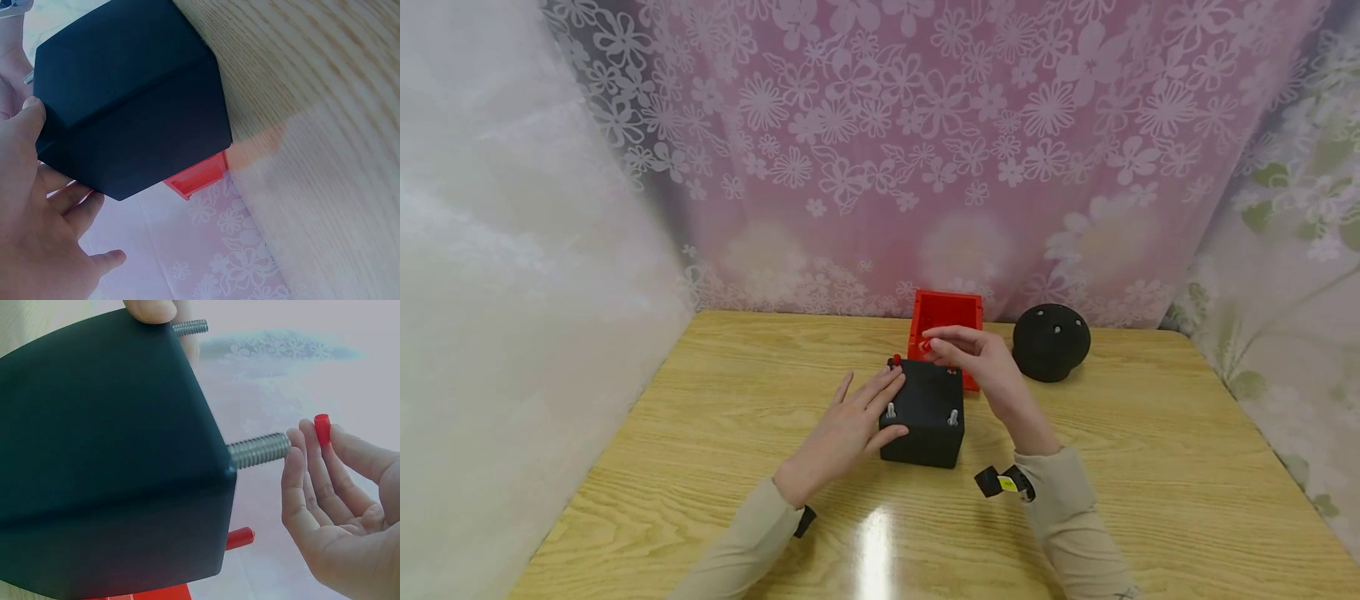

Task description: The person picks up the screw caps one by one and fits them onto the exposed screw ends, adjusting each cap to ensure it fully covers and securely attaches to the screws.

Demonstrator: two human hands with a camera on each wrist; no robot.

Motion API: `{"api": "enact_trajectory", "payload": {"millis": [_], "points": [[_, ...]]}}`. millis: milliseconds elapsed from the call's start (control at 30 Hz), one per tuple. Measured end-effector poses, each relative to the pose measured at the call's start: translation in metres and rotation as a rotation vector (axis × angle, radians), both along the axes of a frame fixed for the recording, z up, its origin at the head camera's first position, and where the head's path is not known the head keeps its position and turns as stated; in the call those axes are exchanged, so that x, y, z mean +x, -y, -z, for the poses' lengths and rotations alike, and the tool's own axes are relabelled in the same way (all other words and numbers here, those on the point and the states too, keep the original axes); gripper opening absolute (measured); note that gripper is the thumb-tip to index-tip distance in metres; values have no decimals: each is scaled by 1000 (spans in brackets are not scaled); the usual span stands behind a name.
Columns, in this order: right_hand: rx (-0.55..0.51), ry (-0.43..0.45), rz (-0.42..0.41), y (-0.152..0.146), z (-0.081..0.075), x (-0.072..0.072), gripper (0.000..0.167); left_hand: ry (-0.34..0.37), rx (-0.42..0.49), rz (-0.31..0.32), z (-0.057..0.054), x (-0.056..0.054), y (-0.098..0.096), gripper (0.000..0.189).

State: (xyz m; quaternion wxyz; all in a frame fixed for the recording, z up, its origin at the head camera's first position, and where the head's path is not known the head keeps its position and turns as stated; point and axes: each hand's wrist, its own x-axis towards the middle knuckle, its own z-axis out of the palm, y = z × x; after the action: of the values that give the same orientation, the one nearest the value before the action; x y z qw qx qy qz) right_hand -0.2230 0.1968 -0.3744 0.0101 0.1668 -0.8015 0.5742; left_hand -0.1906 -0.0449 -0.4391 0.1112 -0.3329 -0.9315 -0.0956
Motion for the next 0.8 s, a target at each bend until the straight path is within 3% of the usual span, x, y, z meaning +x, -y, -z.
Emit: {"api": "enact_trajectory", "payload": {"millis": [267, 600, 800], "points": [[14, 19, -51, 4, 1, 1, 37, -14, 4, 3, 1, 0, 1, 76], [33, 77, -48, 13, 3, 5, 35, -12, 2, 7, 4, -1, 2, 77], [48, 46, -105, 18, 3, 7, 33, -16, 13, 10, 5, -1, 1, 76]]}}
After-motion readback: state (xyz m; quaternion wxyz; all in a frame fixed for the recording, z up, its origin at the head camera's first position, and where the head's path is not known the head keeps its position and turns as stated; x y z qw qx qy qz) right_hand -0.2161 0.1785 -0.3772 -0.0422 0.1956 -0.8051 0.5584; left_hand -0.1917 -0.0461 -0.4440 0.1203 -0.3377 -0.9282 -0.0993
